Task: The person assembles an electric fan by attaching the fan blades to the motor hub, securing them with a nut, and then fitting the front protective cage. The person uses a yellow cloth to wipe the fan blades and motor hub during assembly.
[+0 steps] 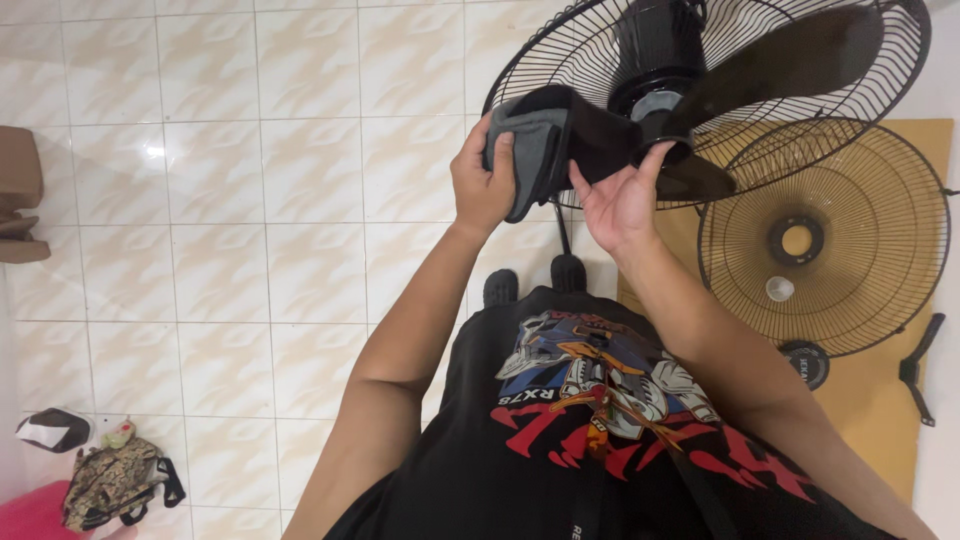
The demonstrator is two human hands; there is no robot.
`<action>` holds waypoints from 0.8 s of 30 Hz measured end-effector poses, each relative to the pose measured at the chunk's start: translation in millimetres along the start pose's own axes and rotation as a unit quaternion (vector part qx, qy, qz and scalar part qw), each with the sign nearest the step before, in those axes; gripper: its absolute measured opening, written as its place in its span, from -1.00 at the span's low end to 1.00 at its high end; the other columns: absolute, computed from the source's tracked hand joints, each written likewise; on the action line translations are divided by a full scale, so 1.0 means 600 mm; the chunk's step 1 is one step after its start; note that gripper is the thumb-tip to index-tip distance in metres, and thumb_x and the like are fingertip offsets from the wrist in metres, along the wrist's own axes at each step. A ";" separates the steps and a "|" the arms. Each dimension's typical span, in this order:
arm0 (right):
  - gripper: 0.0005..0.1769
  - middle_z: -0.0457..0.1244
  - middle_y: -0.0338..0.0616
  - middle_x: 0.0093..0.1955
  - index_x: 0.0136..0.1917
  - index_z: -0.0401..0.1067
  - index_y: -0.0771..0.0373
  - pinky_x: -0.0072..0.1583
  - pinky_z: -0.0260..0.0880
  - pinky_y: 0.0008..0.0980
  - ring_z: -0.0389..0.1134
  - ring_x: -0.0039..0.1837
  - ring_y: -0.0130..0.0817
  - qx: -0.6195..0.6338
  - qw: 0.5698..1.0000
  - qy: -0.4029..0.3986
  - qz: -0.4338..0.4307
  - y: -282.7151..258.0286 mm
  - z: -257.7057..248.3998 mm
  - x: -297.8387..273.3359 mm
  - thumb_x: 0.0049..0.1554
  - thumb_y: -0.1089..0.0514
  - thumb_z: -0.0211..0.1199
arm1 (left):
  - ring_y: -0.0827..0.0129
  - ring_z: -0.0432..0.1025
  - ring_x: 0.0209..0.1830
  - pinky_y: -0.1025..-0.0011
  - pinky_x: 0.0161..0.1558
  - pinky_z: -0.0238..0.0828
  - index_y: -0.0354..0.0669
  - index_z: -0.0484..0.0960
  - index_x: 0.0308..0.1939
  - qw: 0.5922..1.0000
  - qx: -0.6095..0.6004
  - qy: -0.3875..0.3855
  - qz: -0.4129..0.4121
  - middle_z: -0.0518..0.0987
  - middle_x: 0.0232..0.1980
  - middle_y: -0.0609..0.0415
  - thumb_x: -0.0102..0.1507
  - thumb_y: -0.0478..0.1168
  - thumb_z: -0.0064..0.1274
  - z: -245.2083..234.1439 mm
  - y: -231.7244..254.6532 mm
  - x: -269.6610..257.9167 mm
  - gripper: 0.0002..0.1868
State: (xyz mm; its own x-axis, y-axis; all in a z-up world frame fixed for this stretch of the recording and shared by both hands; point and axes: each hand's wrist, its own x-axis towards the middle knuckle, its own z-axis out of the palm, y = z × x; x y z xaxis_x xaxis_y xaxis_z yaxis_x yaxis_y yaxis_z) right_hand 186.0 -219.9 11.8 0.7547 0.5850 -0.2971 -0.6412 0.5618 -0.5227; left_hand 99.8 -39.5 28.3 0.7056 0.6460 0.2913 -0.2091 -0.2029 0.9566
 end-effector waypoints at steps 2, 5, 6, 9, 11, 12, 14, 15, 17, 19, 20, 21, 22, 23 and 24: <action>0.12 0.20 -0.18 0.56 0.59 0.17 0.22 0.49 0.28 -0.22 0.21 0.55 -0.26 0.022 1.000 -0.001 -0.005 -0.001 0.005 0.000 0.13 -0.66 -0.18 | 0.37 0.55 0.08 0.43 0.17 0.48 -0.42 0.50 0.28 1.000 -0.011 -0.005 0.004 0.68 0.07 -0.11 0.44 -0.29 -0.02 0.002 0.004 -0.002 -0.64; 0.13 0.19 -0.20 0.59 0.62 0.14 0.17 0.53 0.25 -0.22 0.20 0.58 -0.24 0.060 0.998 -0.015 0.001 -0.004 0.014 -0.003 0.11 -0.66 -0.18 | 0.38 0.55 0.08 0.44 0.17 0.48 -0.42 0.50 0.29 1.000 -0.022 -0.007 0.004 0.68 0.08 -0.11 0.45 -0.28 -0.03 0.007 0.008 -0.011 -0.64; 0.13 0.18 -0.21 0.61 0.64 0.13 0.15 0.55 0.24 -0.21 0.19 0.60 -0.23 0.073 0.997 -0.023 0.007 -0.006 0.019 -0.004 0.10 -0.66 -0.18 | 0.39 0.55 0.06 0.45 0.15 0.48 -0.42 0.51 0.29 1.000 -0.017 -0.009 -0.003 0.69 0.06 -0.11 0.45 -0.28 -0.03 0.008 0.008 -0.013 -0.64; 0.16 0.14 -0.27 0.65 0.68 0.11 0.09 0.58 0.10 -0.18 0.12 0.62 -0.19 0.110 0.991 -0.062 0.036 -0.009 0.034 -0.003 0.10 -0.69 -0.24 | 0.40 0.56 0.03 0.46 0.13 0.49 -0.42 0.51 0.28 1.000 -0.007 -0.014 -0.013 0.70 0.03 -0.10 0.44 -0.28 -0.01 0.017 0.008 -0.022 -0.64; 0.17 0.11 -0.26 0.65 0.68 0.10 0.07 0.63 0.02 -0.14 0.08 0.64 -0.19 0.084 0.993 -0.054 0.057 -0.013 0.041 -0.004 0.10 -0.71 -0.27 | 0.41 0.55 0.04 0.46 0.14 0.48 -0.42 0.49 0.28 1.000 -0.007 -0.016 -0.009 0.68 0.04 -0.09 0.43 -0.27 0.01 0.025 0.007 -0.026 -0.63; 0.17 0.09 -0.26 0.66 0.68 0.10 0.06 0.65 -0.02 -0.12 0.06 0.65 -0.19 0.071 0.994 -0.051 0.069 -0.012 0.044 -0.005 0.10 -0.73 -0.28 | 0.40 0.54 0.05 0.46 0.14 0.47 -0.43 0.49 0.27 1.000 -0.009 -0.009 -0.014 0.68 0.04 -0.10 0.42 -0.27 0.03 0.026 0.005 -0.026 -0.62; 0.19 0.09 -0.17 0.63 0.66 0.10 0.10 0.60 0.00 -0.13 0.07 0.61 -0.16 0.040 0.995 -0.039 0.088 -0.011 0.048 -0.009 0.08 -0.72 -0.35 | 0.39 0.53 0.06 0.45 0.14 0.46 -0.45 0.49 0.26 1.000 -0.016 0.005 -0.023 0.66 0.06 -0.11 0.40 -0.27 0.07 0.030 0.003 -0.024 -0.60; 0.20 0.09 -0.13 0.62 0.65 0.10 0.12 0.58 0.01 -0.13 0.07 0.60 -0.15 0.024 0.994 -0.033 0.097 -0.013 0.048 -0.013 0.07 -0.72 -0.39 | 0.39 0.53 0.04 0.45 0.13 0.47 -0.45 0.50 0.25 0.999 -0.030 0.014 -0.035 0.66 0.05 -0.10 0.40 -0.27 0.07 0.030 0.002 -0.020 -0.61; 0.17 0.15 -0.01 0.56 0.59 0.12 0.27 0.50 0.06 -0.10 0.13 0.54 -0.12 -0.064 0.986 0.025 0.149 -0.030 0.043 -0.028 0.12 -0.66 -0.42 | 0.40 0.53 0.02 0.46 0.11 0.48 -0.44 0.52 0.23 0.996 -0.059 0.032 -0.059 0.67 0.03 -0.09 0.40 -0.26 0.07 0.032 0.001 -0.008 -0.63; 0.05 0.20 0.04 0.51 0.54 0.14 0.35 0.42 0.17 -0.12 0.23 0.46 -0.13 -0.193 0.963 0.041 0.184 -0.057 0.038 -0.044 0.19 -0.54 -0.32 | 0.39 0.53 0.04 0.45 0.13 0.47 -0.44 0.52 0.23 0.997 -0.061 0.037 -0.035 0.67 0.05 -0.09 0.41 -0.27 0.06 0.030 0.007 0.008 -0.64; -0.06 0.22 0.03 0.49 0.52 0.15 0.35 0.38 0.24 -0.16 0.31 0.40 -0.17 -0.275 0.941 0.029 0.194 -0.074 0.034 -0.057 0.22 -0.44 -0.19 | 0.39 0.53 0.05 0.45 0.15 0.46 -0.43 0.53 0.23 0.997 -0.062 0.040 -0.025 0.67 0.06 -0.08 0.41 -0.28 0.06 0.028 0.011 0.013 -0.64; -0.17 0.24 0.02 0.47 0.51 0.16 0.34 0.34 0.32 -0.19 0.39 0.35 -0.20 -0.355 0.912 0.018 0.203 -0.088 0.031 -0.070 0.26 -0.34 -0.07 | 0.38 0.53 0.06 0.45 0.16 0.46 -0.42 0.54 0.23 0.998 -0.053 0.035 -0.019 0.67 0.06 -0.08 0.42 -0.28 0.06 0.026 0.017 0.018 -0.66; -0.29 0.30 0.10 0.40 0.45 0.26 0.38 0.25 0.38 -0.25 0.43 0.25 -0.23 -0.437 0.890 0.005 0.132 -0.101 0.029 -0.084 0.30 -0.22 0.01 | 0.37 0.54 0.06 0.45 0.17 0.47 -0.40 0.55 0.22 0.998 -0.046 0.029 -0.012 0.67 0.07 -0.08 0.42 -0.28 0.06 0.027 0.025 0.024 -0.67; -0.42 0.36 0.17 0.33 0.40 0.37 0.42 0.16 0.45 -0.31 0.47 0.16 -0.26 -0.513 0.856 -0.006 0.060 -0.112 0.029 -0.097 0.34 -0.09 0.09 | 0.36 0.54 0.07 0.44 0.17 0.47 -0.39 0.56 0.22 0.999 -0.038 0.024 -0.005 0.68 0.07 -0.09 0.42 -0.29 0.06 0.029 0.034 0.030 -0.68; -0.54 0.42 0.24 0.26 0.34 0.47 0.45 0.07 0.51 -0.37 0.52 0.06 -0.29 -0.583 0.812 -0.015 -0.014 -0.121 0.034 -0.105 0.38 0.03 0.17 | 0.35 0.56 0.08 0.44 0.18 0.48 -0.37 0.56 0.23 0.999 -0.030 0.016 0.012 0.68 0.08 -0.09 0.42 -0.29 0.07 0.033 0.043 0.038 -0.68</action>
State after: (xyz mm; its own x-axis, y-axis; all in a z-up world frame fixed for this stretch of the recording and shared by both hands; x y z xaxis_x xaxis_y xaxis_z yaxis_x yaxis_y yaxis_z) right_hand 182.0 -285.5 84.7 0.7515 0.6054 -0.2621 -0.0438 -0.3506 -0.9355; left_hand 123.7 -44.7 59.6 0.6780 0.6651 0.3132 -0.2662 -0.1750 0.9479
